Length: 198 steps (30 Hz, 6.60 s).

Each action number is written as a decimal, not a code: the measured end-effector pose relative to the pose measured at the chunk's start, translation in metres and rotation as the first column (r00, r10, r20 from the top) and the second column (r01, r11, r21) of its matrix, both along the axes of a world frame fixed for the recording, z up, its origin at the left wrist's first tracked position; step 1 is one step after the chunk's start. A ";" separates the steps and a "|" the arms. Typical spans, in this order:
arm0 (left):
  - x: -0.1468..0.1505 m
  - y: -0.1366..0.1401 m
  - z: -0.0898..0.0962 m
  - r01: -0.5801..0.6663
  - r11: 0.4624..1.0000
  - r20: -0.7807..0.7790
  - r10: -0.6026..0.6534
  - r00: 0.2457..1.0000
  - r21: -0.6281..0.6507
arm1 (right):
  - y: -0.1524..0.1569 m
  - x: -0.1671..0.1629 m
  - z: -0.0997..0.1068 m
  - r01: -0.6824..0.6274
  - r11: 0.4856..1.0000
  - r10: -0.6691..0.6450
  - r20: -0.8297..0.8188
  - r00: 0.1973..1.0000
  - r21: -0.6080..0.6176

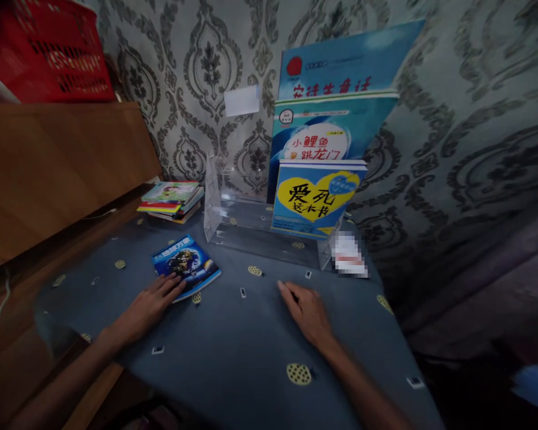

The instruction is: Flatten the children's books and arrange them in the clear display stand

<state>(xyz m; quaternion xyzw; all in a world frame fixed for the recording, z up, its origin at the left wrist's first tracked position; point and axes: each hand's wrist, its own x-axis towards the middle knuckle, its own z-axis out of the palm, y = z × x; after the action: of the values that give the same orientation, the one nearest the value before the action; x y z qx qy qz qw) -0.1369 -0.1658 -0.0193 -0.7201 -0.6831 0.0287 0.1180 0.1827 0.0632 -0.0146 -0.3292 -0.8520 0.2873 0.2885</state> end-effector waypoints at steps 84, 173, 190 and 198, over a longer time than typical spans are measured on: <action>0.113 0.066 0.000 0.247 0.966 0.369 -0.255 0.894 0.071 | -0.048 0.001 -0.038 -0.178 0.905 0.060 0.298 0.953 0.386; 0.094 0.186 -0.014 0.502 0.849 0.498 -0.512 0.700 0.168 | -0.044 0.008 -0.024 -0.187 0.935 0.123 0.220 0.968 0.302; 0.091 0.191 -0.015 0.479 0.861 0.595 -0.477 0.646 0.170 | 0.014 0.003 -0.025 -0.220 0.943 0.171 0.203 0.964 0.250; 0.090 0.190 -0.018 0.471 0.864 0.597 -0.475 0.647 0.178 | 0.020 0.000 -0.027 -0.187 0.947 0.138 0.193 0.971 0.260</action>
<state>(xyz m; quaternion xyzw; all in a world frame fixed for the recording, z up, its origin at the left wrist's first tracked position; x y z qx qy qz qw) -0.0466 0.0237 -0.0369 -0.8405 -0.4713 -0.2443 -0.1083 0.1823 0.0830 -0.0418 -0.2376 -0.9298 0.1587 0.2321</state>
